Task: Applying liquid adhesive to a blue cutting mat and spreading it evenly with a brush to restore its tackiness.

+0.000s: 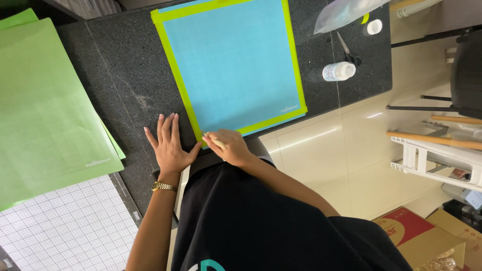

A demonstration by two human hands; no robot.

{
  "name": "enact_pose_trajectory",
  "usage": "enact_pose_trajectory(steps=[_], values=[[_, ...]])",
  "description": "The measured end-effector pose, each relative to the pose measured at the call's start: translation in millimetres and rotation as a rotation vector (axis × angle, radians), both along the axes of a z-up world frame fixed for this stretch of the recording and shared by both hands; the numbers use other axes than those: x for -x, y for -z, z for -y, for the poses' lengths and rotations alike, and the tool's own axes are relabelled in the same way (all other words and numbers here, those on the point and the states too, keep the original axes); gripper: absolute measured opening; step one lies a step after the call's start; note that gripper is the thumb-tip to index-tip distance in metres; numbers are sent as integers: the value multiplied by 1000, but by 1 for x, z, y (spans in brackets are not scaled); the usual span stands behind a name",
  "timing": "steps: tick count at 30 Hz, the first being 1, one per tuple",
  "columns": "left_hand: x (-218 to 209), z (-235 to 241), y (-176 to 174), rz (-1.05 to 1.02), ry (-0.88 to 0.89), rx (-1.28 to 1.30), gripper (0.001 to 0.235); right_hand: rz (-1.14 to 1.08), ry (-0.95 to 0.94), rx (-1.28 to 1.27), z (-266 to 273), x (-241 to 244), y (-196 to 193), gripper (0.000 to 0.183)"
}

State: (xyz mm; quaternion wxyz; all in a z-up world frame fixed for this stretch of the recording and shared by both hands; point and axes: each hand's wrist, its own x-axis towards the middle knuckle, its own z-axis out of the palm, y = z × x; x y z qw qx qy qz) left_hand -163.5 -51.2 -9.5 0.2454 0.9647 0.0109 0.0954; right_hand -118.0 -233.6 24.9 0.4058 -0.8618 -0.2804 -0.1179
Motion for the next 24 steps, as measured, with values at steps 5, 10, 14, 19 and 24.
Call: enact_pose_trajectory(steps=[5,10,14,19,24], values=[[2,-1,4,10,-1,-3,95,-122,119,-92,91,-27,14,21],[1,-1,-2,-51,-6,-6,97,-142,377,-11,213,-52,43,19],[1,0,-4,-87,-18,-24,94,-76,326,61,194,-66,17,19],[3,4,-8,-109,-86,-96,89,-160,-142,-164,42,-51,-49,10],[15,15,-24,-366,-199,-128,91,-327,-549,230,13,-68,-26,13]])
